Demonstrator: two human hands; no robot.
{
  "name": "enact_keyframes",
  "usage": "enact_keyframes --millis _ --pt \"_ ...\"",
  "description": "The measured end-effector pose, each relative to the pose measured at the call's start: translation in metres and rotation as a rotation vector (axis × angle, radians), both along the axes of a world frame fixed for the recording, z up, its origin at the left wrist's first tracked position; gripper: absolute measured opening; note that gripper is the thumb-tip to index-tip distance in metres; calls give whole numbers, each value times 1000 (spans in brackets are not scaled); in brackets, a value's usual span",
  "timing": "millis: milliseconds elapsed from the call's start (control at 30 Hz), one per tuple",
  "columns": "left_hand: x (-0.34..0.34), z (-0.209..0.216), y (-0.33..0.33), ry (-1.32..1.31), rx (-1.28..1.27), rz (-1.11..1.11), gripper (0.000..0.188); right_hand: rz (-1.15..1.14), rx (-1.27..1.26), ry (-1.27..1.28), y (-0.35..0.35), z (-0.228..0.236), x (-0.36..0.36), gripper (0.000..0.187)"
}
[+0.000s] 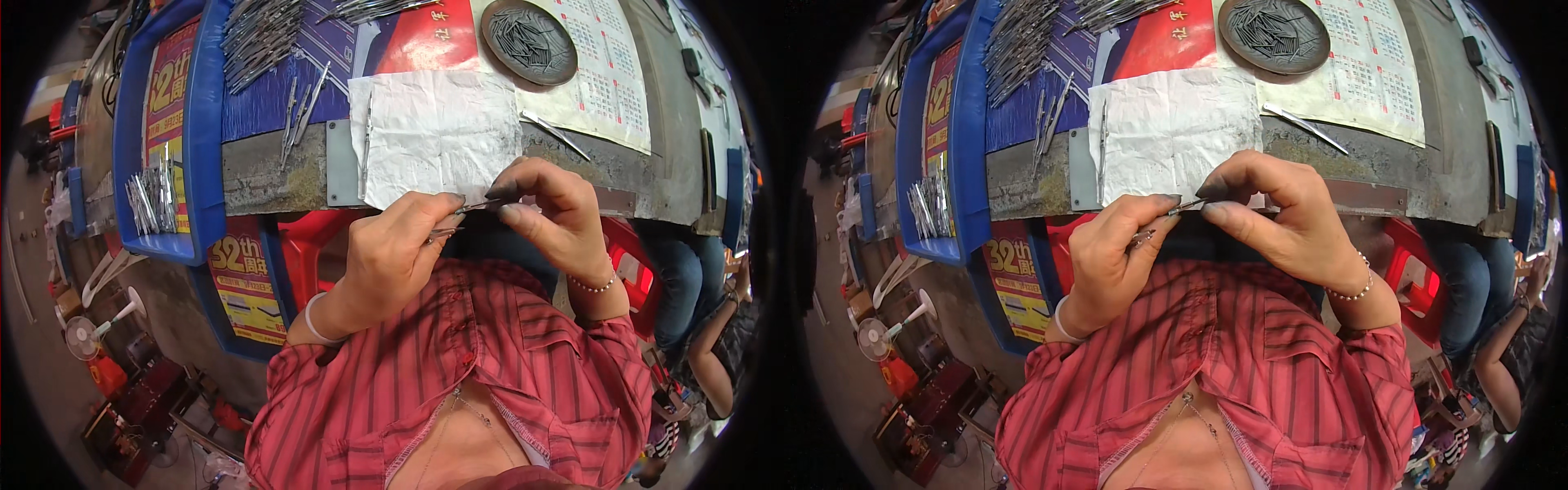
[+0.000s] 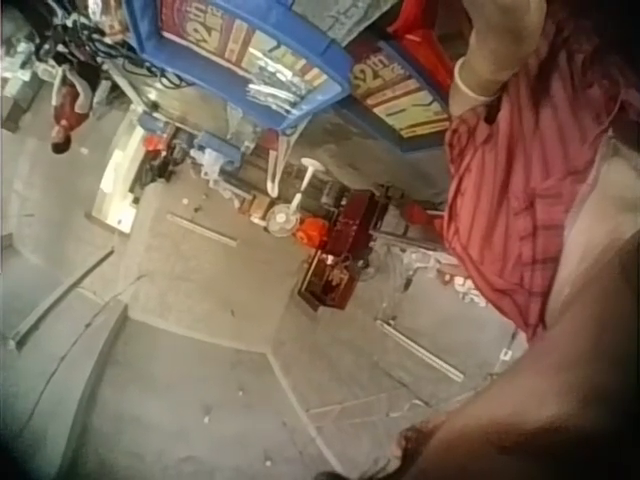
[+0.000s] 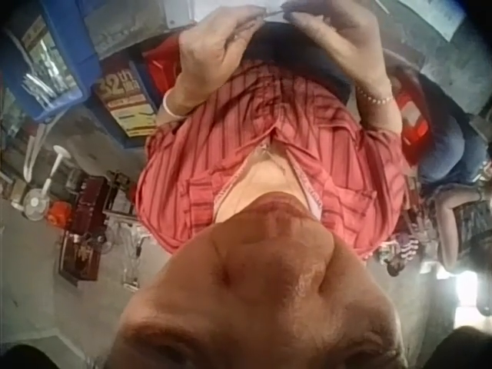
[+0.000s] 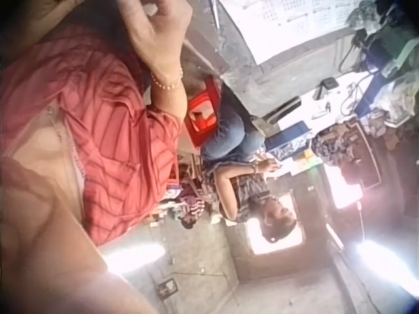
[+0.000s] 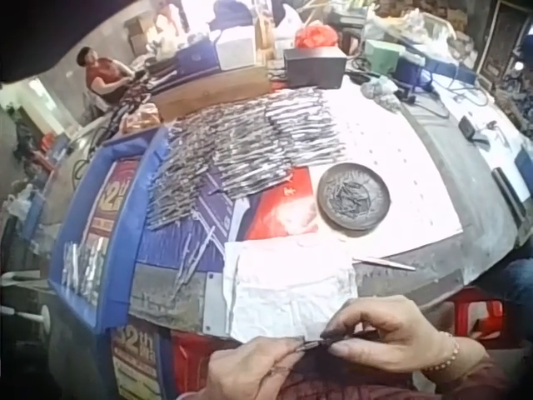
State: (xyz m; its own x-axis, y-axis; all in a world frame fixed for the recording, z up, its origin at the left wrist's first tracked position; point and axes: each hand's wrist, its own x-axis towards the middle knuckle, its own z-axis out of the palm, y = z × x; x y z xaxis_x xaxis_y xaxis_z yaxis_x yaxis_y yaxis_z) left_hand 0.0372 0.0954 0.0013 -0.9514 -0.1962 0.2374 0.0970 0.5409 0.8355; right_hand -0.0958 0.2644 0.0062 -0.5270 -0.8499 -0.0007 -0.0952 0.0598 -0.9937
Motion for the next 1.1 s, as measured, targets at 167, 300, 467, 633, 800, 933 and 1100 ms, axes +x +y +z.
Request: enact_keyframes --millis 167,300,467,633,800,933,1100 --pt "1 -2 3 23 -123 25 21 -49 1 94 -3 -2 1 9" --pt "3 -2 3 60 -251 25 23 -75 5 159 -5 -3 3 6" --pt "5 0 4 58 -305 21 26 -71 29 181 -8 -2 7 6" --pt "5 -1 4 72 -345 27 28 -59 58 170 -9 -3 8 7" --pt "4 -1 5 88 -392 51 27 -51 76 96 -10 -6 7 8" --pt "0 1 5 72 -396 46 26 -47 88 60 -9 -6 5 8" --pt "-8 14 5 -13 -311 4 21 -112 85 -29 -1 -7 4 9"
